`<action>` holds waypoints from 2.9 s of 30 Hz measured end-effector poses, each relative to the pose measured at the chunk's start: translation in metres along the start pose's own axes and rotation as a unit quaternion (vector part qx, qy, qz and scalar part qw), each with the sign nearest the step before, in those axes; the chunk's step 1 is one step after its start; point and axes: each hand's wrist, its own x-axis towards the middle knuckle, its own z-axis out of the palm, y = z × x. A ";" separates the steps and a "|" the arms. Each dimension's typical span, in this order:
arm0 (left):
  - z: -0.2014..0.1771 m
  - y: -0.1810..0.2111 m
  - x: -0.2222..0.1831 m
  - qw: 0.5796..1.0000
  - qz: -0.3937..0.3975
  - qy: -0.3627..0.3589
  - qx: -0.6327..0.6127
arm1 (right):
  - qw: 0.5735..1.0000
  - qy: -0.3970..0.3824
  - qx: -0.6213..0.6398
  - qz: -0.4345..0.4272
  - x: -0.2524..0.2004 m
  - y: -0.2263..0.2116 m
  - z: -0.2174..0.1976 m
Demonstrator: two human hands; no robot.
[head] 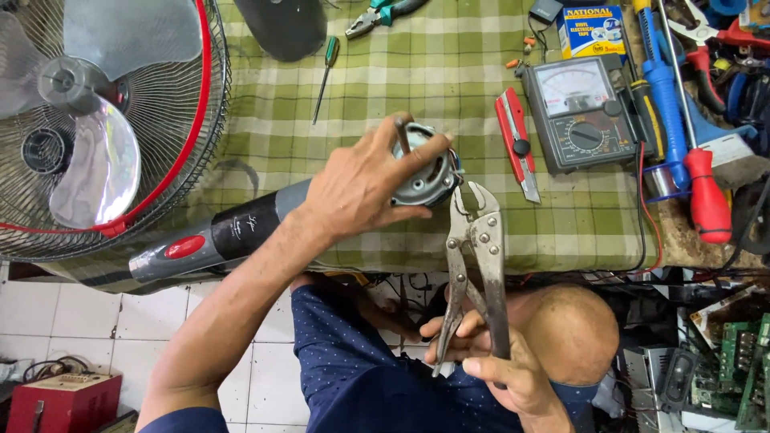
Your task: A person is repairing a small electric motor using locking pliers and a screwdriver on a cluttered workbench.
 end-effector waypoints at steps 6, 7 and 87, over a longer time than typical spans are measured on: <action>-0.010 0.016 -0.009 0.997 0.033 0.022 0.062 | 0.999 -0.031 0.009 0.035 -0.011 0.003 -0.003; -0.010 0.017 -0.009 0.997 0.031 0.007 0.066 | 0.999 -0.032 0.014 0.040 -0.011 0.002 -0.003; -0.010 0.022 -0.014 0.994 0.091 -0.011 0.064 | 0.847 0.261 -0.268 0.377 -0.017 -0.112 -0.111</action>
